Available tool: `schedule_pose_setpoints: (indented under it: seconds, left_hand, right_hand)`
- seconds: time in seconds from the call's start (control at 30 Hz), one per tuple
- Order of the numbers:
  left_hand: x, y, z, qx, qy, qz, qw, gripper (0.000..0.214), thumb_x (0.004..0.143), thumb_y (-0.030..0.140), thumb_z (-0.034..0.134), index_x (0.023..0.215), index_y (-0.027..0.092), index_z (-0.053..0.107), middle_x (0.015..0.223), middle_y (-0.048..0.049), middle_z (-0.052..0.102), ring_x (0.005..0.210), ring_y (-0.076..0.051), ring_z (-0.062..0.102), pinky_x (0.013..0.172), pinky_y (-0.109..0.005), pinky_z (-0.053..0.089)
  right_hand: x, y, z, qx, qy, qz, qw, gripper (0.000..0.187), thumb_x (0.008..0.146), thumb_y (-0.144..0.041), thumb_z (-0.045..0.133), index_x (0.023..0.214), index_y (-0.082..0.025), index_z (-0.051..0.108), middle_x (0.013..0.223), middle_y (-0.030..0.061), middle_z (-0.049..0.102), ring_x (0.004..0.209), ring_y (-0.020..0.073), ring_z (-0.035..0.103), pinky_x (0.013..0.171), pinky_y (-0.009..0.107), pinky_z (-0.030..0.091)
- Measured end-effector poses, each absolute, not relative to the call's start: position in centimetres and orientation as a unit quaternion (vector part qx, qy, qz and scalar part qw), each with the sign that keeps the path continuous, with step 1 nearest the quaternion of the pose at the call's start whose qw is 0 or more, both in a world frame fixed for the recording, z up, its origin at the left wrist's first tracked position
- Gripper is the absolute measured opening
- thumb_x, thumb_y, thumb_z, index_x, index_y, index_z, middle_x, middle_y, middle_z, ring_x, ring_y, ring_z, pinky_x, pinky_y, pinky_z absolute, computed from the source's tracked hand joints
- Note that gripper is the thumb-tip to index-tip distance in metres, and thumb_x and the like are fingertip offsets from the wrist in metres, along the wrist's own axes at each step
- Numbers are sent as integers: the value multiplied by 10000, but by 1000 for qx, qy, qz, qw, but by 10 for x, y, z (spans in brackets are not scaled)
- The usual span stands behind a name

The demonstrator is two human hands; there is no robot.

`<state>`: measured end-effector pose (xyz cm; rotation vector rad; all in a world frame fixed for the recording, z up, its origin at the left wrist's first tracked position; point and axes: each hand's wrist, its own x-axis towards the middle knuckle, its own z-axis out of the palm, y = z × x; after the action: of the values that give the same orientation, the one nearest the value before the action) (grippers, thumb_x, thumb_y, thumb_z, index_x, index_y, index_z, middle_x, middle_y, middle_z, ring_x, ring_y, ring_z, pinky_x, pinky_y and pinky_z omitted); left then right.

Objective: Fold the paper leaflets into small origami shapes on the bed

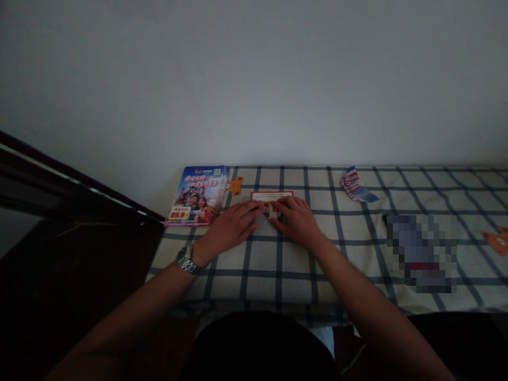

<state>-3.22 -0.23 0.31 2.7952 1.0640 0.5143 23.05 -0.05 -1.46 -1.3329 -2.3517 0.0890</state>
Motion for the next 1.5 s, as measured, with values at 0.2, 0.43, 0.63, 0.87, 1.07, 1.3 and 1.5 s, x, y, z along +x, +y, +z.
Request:
schedule_pose_setpoints:
  seconds: [0.2,0.43,0.63,0.87,1.07,1.3,1.5]
  left_hand:
    - [-25,-9,2,930,331,152,49,439,1089,434,473,1496,281,529,1564,-80,494,1468,-278,445,1244,-503,381]
    - [-27,-8,0,925,343,160,30,444,1092,426,464,1523,323,504,1567,-78,486,1503,-278,409,1282,-566,295]
    - [-32,-4,2,916,362,170,28,426,1086,425,475,1477,276,553,1625,-70,434,1547,-273,345,1308,-545,257]
    - [-33,-4,5,917,364,155,41,454,1104,416,435,1518,243,502,1527,-59,561,1443,-241,474,1302,-517,257]
    - [-31,-4,2,915,369,156,48,486,1104,432,430,1550,239,463,1556,-61,535,1510,-245,401,1315,-516,220]
    - [-32,0,0,922,345,156,78,470,1115,435,395,1534,231,455,1624,-57,466,1569,-219,319,1329,-515,179]
    - [-32,-1,2,924,339,167,63,421,1092,417,462,1460,218,518,1603,-89,474,1545,-247,356,1317,-525,223]
  right_hand:
    - [233,0,-13,-463,-854,36,235,385,1006,-440,626,1336,-249,677,1301,113,682,1203,318,619,1044,512,509]
    - [239,5,-10,-430,-855,62,284,274,1041,-333,572,1260,-221,691,1232,108,759,1132,289,705,1011,483,556]
    - [239,1,-7,-392,-872,55,287,245,1022,-307,610,1231,-222,704,1229,104,772,1135,288,714,1004,481,561]
    - [239,1,-9,-382,-876,63,288,242,1026,-305,607,1228,-220,709,1185,100,788,1099,275,726,975,465,570]
    - [239,2,-11,-374,-875,82,296,241,1034,-311,595,1230,-223,704,1168,108,782,1074,279,726,953,477,571]
    - [241,7,-15,-376,-871,82,306,303,1051,-266,535,1315,-228,678,1289,129,720,1212,290,652,1053,517,529]
    - [241,6,-15,-385,-890,66,237,406,1063,-290,523,1465,-278,579,1500,76,623,1425,290,530,1146,538,449]
